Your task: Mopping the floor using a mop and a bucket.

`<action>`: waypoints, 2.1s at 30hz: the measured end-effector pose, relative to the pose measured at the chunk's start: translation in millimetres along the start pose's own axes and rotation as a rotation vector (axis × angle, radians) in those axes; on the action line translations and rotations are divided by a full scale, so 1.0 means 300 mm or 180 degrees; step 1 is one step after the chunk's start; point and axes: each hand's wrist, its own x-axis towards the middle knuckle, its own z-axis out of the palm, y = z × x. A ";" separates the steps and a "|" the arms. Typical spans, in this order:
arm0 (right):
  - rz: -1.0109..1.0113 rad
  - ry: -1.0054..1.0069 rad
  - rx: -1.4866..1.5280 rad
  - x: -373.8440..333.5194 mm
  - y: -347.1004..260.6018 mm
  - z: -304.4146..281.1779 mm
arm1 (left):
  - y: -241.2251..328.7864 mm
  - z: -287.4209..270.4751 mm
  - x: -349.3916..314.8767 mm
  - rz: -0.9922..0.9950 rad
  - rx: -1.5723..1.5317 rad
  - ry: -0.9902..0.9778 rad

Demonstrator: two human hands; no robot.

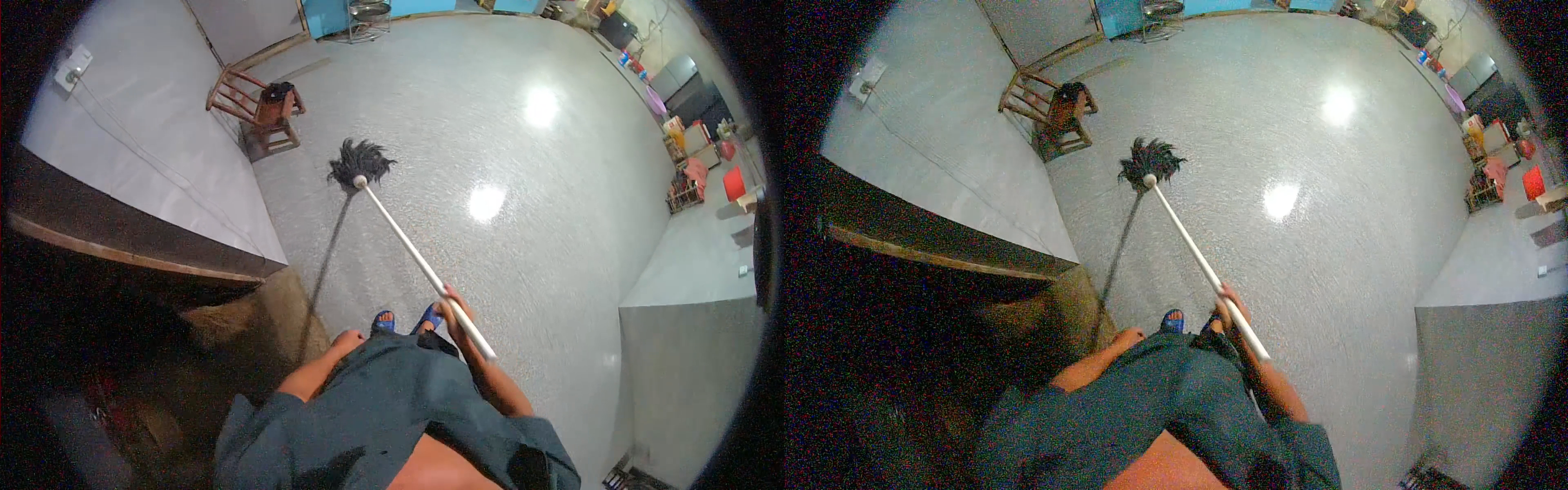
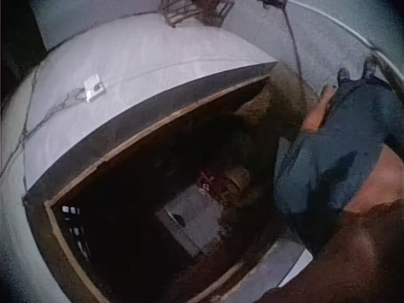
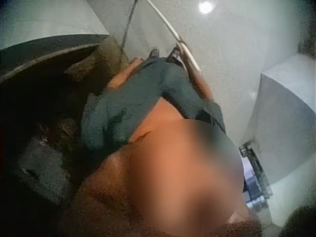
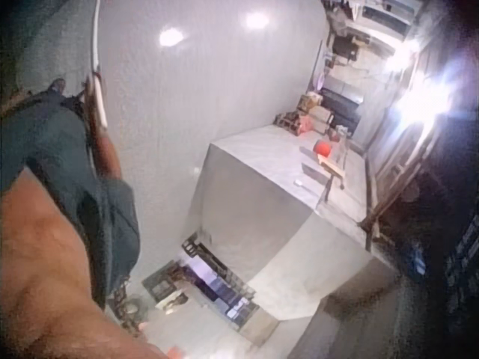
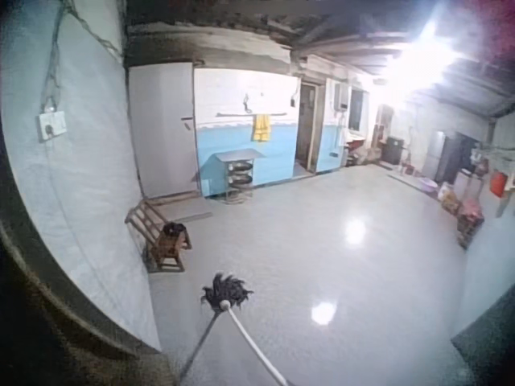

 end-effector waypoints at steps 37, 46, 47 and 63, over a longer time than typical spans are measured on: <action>0.0978 -0.0592 0.1208 0.386 -0.230 0.611 | -0.511 0.267 0.138 0.0530 -0.1646 0.0670; 0.0905 -0.0625 0.0358 -0.223 -0.221 -0.062 | -0.195 -0.032 0.074 0.0166 0.0121 -0.0087; 0.0852 -0.0660 0.0182 -0.276 -0.325 -0.117 | -0.185 -0.037 0.091 0.0199 0.0124 -0.0172; 0.1294 0.1175 0.0988 -0.210 -0.453 -0.174 | -0.324 0.104 0.289 0.0437 -0.0181 -0.0425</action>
